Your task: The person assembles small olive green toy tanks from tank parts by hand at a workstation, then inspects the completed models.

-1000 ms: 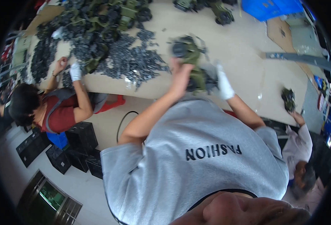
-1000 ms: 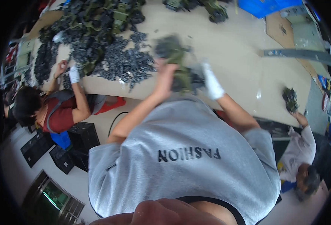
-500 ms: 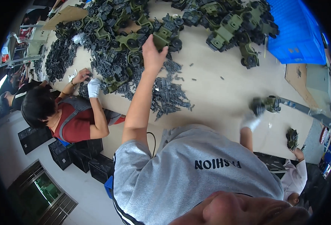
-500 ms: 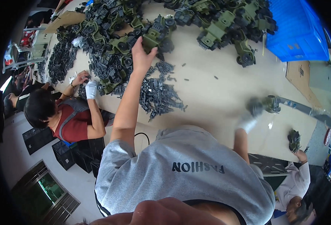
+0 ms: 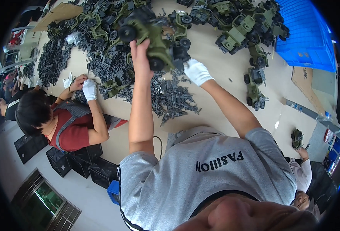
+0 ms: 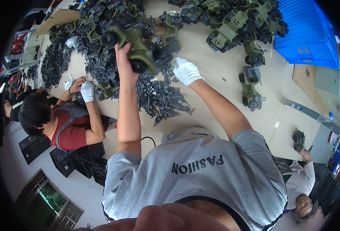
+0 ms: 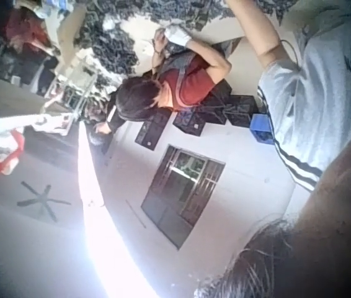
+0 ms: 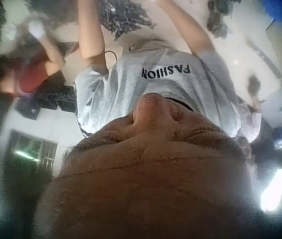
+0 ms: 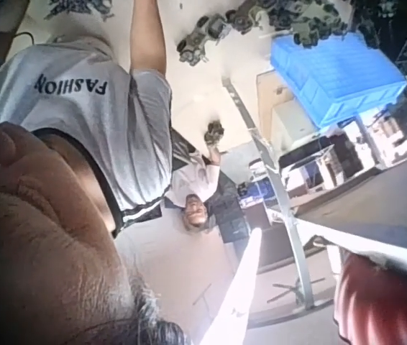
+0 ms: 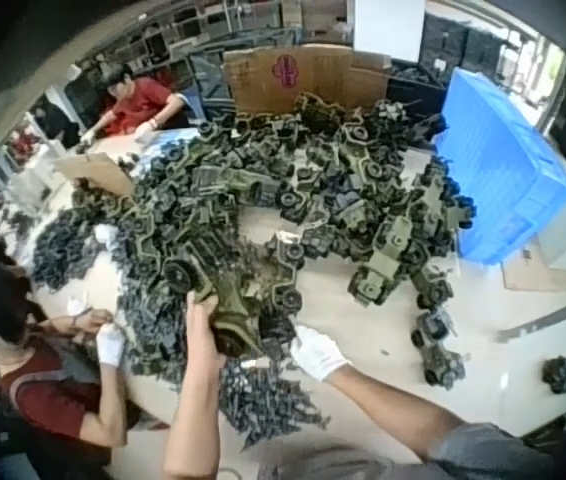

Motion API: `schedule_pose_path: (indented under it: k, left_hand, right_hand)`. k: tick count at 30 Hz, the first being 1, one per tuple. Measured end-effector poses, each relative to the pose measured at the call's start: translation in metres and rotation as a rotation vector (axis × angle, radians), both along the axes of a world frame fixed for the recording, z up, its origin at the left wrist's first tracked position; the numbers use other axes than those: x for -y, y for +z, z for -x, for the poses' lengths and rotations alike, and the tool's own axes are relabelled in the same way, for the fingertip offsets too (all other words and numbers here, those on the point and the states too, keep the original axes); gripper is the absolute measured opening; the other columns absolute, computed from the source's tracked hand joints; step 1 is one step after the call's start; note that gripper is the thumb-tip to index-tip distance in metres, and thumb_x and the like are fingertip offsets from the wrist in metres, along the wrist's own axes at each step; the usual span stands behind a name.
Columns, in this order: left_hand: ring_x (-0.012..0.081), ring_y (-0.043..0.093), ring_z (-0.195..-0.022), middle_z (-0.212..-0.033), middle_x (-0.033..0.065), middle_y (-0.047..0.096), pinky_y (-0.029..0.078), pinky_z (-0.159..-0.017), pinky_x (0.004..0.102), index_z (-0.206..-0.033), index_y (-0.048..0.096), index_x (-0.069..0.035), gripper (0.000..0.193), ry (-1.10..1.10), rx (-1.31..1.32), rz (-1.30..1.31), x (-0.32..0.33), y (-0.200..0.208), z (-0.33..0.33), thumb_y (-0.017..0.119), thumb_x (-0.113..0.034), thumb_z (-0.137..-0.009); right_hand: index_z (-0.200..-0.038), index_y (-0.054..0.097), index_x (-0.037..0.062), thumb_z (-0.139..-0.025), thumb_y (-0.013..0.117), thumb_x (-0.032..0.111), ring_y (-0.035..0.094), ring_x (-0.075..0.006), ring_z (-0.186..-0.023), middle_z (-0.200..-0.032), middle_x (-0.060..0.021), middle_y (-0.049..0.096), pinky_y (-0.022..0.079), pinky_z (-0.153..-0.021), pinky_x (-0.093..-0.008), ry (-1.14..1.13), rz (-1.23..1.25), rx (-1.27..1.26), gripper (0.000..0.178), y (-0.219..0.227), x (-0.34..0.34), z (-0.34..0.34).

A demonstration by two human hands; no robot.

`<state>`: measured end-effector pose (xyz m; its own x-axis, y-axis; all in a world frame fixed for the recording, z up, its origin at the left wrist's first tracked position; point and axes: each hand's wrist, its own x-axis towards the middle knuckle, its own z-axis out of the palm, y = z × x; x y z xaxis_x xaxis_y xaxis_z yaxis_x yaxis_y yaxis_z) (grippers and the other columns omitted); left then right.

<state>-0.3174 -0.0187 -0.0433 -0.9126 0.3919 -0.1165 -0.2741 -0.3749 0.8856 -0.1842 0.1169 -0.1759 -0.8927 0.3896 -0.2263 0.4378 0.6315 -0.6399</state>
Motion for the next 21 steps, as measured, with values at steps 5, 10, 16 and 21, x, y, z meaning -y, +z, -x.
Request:
schedule_pose_path:
  k: [5, 10, 16, 21]
  left_hand:
    - [0.0360, 0.059, -0.112, -0.116, 0.0179, 0.063, 0.045, -0.103, 0.0490, -0.124, 0.055, 0.001, 0.044, -0.148, 0.430, -0.318, 0.032, -0.004, -0.109, 0.051, -0.028, -0.091]
    - [0.0326, 0.061, -0.108, -0.112, 0.0165, 0.064, 0.049, -0.097, 0.0459, -0.124, 0.055, 0.001, 0.043, -0.188, 0.479, -0.263, 0.037, -0.002, -0.222, 0.052, -0.027, -0.091]
    - [0.0285, 0.062, -0.108, -0.114, 0.0179, 0.064, 0.051, -0.094, 0.0420, -0.126, 0.053, 0.000, 0.043, -0.251, 0.322, -0.082, 0.023, 0.021, -0.293, 0.051, -0.026, -0.092]
    - [0.0282, 0.062, -0.108, -0.115, 0.0200, 0.063, 0.051, -0.093, 0.0406, -0.131, 0.049, -0.003, 0.046, -0.247, 0.263, -0.071, 0.027, 0.027, -0.319, 0.050, -0.024, -0.091]
  right_hand:
    - [-0.125, 0.058, 0.0127, -0.097, 0.061, 0.029, 0.066, -0.0153, -0.076, -0.092, -0.0047, 0.068, 0.054, -0.070, -0.0333, -0.514, 1.421, 0.071, 0.032, 0.069, -0.036, -0.131]
    - [-0.128, 0.056, 0.0087, -0.099, 0.057, 0.040, 0.060, -0.0165, -0.079, -0.081, -0.0007, 0.058, 0.053, -0.072, -0.0334, -0.578, 1.941, -0.132, 0.043, 0.153, -0.028, -0.237]
    - [-0.104, 0.062, 0.0015, -0.106, 0.037, 0.043, 0.058, -0.0181, -0.085, -0.081, -0.0026, 0.055, 0.046, -0.085, -0.0314, -0.473, 1.338, -0.329, 0.049, 0.172, -0.004, -0.313]
    - [-0.094, 0.061, 0.0052, -0.104, 0.039, 0.051, 0.044, -0.0084, -0.074, -0.077, 0.0024, 0.050, 0.040, -0.075, -0.0240, -0.340, 0.915, -0.587, 0.052, 0.187, 0.013, -0.330]
